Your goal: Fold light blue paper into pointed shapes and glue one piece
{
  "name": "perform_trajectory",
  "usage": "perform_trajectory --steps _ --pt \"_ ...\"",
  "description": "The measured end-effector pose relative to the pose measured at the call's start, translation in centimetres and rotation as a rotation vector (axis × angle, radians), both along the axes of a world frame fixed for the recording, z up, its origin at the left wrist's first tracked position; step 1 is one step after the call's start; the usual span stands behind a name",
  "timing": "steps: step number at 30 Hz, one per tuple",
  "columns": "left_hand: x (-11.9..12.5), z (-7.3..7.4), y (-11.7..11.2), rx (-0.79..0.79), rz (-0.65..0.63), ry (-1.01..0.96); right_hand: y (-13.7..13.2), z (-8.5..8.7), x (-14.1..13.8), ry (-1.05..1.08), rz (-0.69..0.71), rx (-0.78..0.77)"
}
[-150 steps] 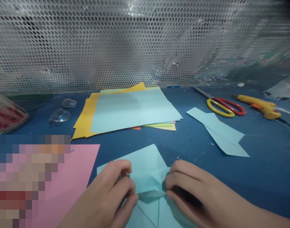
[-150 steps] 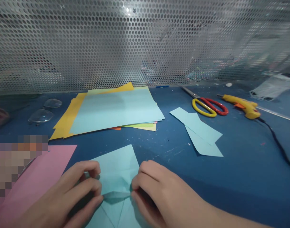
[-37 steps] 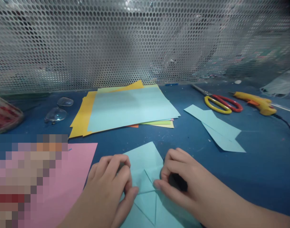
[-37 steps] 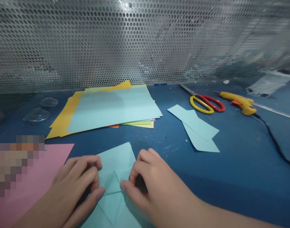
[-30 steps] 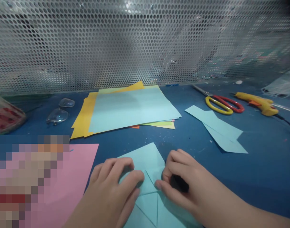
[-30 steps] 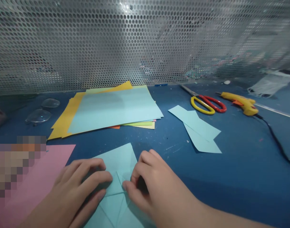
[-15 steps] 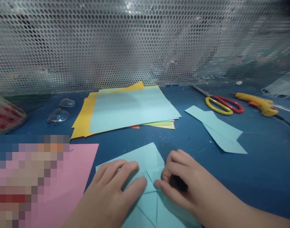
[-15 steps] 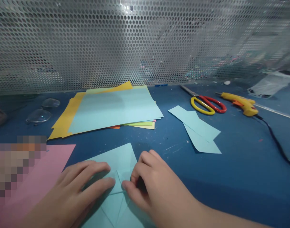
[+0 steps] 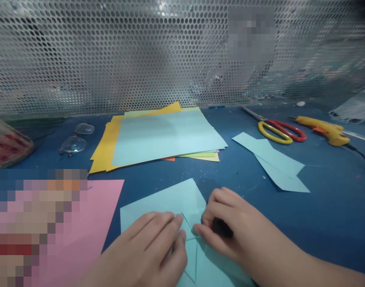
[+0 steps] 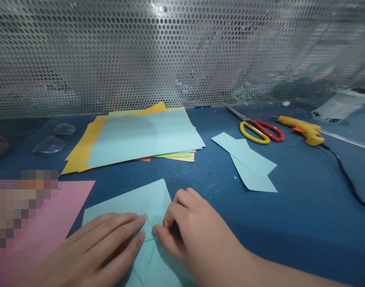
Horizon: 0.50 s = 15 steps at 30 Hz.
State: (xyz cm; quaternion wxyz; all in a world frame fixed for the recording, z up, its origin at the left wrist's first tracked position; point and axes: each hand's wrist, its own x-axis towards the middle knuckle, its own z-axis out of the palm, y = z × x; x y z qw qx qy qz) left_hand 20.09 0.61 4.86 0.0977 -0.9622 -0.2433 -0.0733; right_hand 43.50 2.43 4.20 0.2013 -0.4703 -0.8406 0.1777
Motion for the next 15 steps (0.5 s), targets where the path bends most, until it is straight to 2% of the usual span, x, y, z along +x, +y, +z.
perform_trajectory --steps 10,15 --pt "0.01 0.85 -0.4 0.035 -0.032 0.086 -0.2 0.12 -0.27 0.001 0.002 0.023" --pt "-0.31 0.95 -0.12 0.021 -0.055 0.097 -0.41 0.57 -0.04 -0.004 0.028 -0.058"
